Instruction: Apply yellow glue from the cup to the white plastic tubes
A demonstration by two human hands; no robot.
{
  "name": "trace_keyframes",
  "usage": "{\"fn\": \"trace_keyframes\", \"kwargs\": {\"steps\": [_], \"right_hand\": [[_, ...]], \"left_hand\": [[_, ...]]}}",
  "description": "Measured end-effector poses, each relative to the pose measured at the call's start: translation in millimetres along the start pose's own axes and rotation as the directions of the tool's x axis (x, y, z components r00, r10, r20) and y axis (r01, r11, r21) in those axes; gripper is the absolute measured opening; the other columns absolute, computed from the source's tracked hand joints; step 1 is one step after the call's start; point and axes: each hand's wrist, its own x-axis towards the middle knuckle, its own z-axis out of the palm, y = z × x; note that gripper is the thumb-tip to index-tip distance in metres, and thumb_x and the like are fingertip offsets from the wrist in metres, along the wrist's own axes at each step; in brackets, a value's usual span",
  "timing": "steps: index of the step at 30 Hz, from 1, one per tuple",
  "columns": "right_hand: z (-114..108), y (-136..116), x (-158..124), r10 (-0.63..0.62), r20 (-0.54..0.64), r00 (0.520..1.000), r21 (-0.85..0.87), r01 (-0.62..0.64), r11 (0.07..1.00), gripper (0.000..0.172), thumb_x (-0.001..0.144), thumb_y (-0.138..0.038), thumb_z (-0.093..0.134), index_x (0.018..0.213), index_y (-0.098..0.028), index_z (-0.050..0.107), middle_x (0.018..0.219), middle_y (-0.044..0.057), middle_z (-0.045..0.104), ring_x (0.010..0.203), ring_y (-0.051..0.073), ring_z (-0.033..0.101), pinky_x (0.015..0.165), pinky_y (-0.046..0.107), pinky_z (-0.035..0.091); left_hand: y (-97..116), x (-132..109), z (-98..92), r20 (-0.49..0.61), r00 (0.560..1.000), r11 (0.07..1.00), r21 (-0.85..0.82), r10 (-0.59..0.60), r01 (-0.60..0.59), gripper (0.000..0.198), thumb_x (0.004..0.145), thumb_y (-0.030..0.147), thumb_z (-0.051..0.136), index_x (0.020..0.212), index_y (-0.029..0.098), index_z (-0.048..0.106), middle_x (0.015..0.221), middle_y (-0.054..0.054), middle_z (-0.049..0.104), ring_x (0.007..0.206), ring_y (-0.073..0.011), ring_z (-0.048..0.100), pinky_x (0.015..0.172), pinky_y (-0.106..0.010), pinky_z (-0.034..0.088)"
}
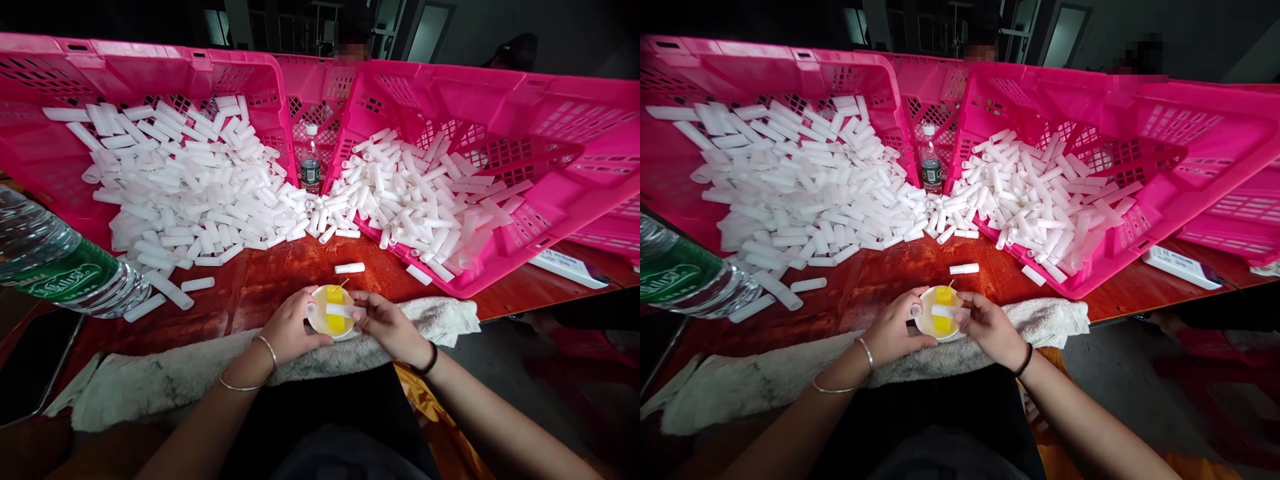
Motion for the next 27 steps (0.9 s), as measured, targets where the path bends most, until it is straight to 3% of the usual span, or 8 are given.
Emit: {"fn": "trace_keyframes", "kwargs": {"steps": [2,5,7,9,14,19,24,27], "right_hand": [[-1,1,0,-0.009,-0.018,1.0,-0.051,0.008,0.999,0.022,0.089,-0.031,0.053,0.105,-0.017,0.062,0.085,0.006,0.067,0.069,0.017,0.064,0.063,0.032,0.056],[-2,1,0,-0.261,-0.022,0.965,-0.248,0.248,0.937,0.017,0.087,-0.024,0.055,0.098,-0.018,0.066,0.097,0.01,0.064,0.093,0.022,0.062,0.08,0.038,0.054],[-2,-1,-2,-0.35,0.029,0.936,-0.315,0.341,0.886,0.019,0.088,-0.02,0.051,0.101,-0.02,0.066,0.101,0.011,0.061,0.098,0.022,0.06,0.081,0.038,0.053],[-1,-2,-4,-0.324,0.039,0.945,-0.296,0.321,0.9,0.022,0.089,-0.02,0.051,0.106,-0.02,0.064,0.102,0.011,0.061,0.098,0.021,0.059,0.081,0.037,0.053],[-1,-1,-5,-0.119,-0.048,0.992,-0.165,0.11,0.98,0.02,0.09,-0.023,0.053,0.107,-0.018,0.061,0.09,0.008,0.066,0.081,0.018,0.065,0.072,0.032,0.056],[-3,1,-2,-0.376,0.02,0.926,-0.344,0.359,0.867,0.018,0.088,-0.015,0.051,0.1,-0.017,0.064,0.103,0.012,0.06,0.098,0.022,0.06,0.081,0.037,0.054],[-2,3,-7,-0.298,-0.026,0.954,-0.308,0.276,0.911,0.025,0.087,-0.018,0.056,0.112,-0.019,0.057,0.098,0.01,0.064,0.091,0.021,0.064,0.078,0.034,0.056],[-4,7,-9,-0.434,0.054,0.899,-0.412,0.416,0.81,0.025,0.087,-0.011,0.053,0.11,-0.019,0.059,0.105,0.011,0.064,0.099,0.023,0.061,0.085,0.039,0.053]], "left_hand": [[0,0,0.6,-0.003,1.0,1.0,0.001,0.002,-0.002,0.067,0.055,0.039,0.082,0.111,0.02,0.05,0.131,-0.014,0.051,0.122,-0.0304,0.049,0.101,-0.049,0.041],[-2,0,1.0,-0.001,1.0,1.0,-0.003,0.009,-0.009,0.065,0.056,0.039,0.082,0.11,0.02,0.05,0.132,-0.014,0.05,0.122,-0.03,0.049,0.102,-0.048,0.041],[-3,0,0.7,0.003,1.0,1.0,-0.005,0.01,-0.01,0.062,0.057,0.039,0.081,0.107,0.019,0.05,0.132,-0.014,0.05,0.121,-0.0297,0.049,0.102,-0.048,0.041],[-3,0,0.2,0.004,1.0,1.0,-0.01,0.01,-0.01,0.061,0.057,0.039,0.081,0.105,0.019,0.05,0.132,-0.014,0.05,0.121,-0.0296,0.049,0.101,-0.048,0.041],[-1,1,-0.9,0.009,1.0,1.0,0.008,-0.003,0.002,0.059,0.057,0.037,0.082,0.102,0.018,0.049,0.131,-0.015,0.051,0.121,-0.0298,0.049,0.101,-0.048,0.042],[-3,1,-0.1,-0.005,1.0,1.0,-0.003,0.011,-0.011,0.058,0.056,0.038,0.082,0.099,0.02,0.049,0.131,-0.014,0.051,0.119,-0.0302,0.05,0.099,-0.046,0.044],[-4,2,-1.1,0.006,1.0,1.0,0.001,0.001,-0.001,0.065,0.056,0.039,0.082,0.109,0.021,0.048,0.129,-0.012,0.052,0.117,-0.0303,0.052,0.099,-0.048,0.043],[-2,2,-4.3,0.031,0.999,0.999,0.041,0.019,-0.02,0.066,0.055,0.038,0.082,0.108,0.022,0.048,0.128,-0.013,0.052,0.119,-0.0314,0.05,0.1,-0.049,0.041]]}}
